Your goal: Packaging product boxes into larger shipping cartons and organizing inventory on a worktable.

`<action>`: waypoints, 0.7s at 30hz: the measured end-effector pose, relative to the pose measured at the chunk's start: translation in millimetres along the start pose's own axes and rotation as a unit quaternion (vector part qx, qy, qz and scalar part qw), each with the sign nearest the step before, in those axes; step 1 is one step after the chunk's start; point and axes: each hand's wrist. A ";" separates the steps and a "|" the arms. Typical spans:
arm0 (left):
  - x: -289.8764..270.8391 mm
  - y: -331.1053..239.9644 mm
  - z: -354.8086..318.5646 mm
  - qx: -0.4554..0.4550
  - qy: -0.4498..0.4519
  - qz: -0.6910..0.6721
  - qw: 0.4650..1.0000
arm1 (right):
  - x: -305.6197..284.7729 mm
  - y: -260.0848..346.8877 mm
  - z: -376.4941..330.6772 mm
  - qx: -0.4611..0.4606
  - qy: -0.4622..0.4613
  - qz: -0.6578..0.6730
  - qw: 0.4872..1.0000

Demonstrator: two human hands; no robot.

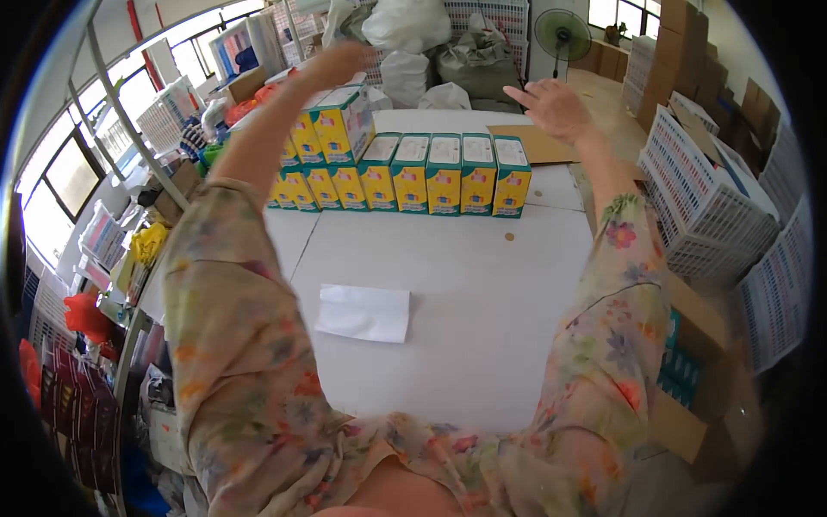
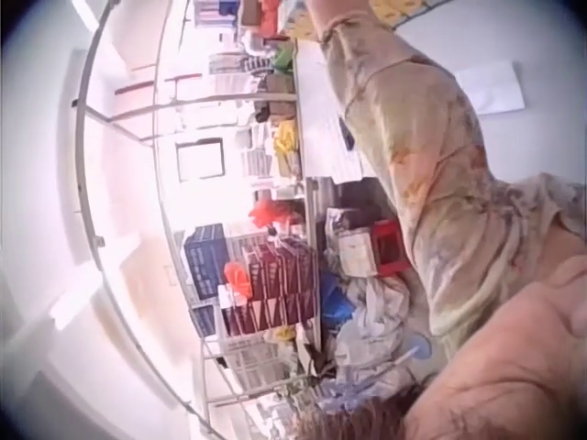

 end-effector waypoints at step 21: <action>160.7 -128.5 36.3 -0.568 0.203 -0.214 0.769 | 152.2 50.3 -34.7 0.503 0.247 0.633 0.534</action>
Point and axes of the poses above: each hand's wrist, its own z-axis towards the middle knuckle, its own x-axis out of the palm, y = z × x, and after that the axes turned 9 degrees about x, right-handed
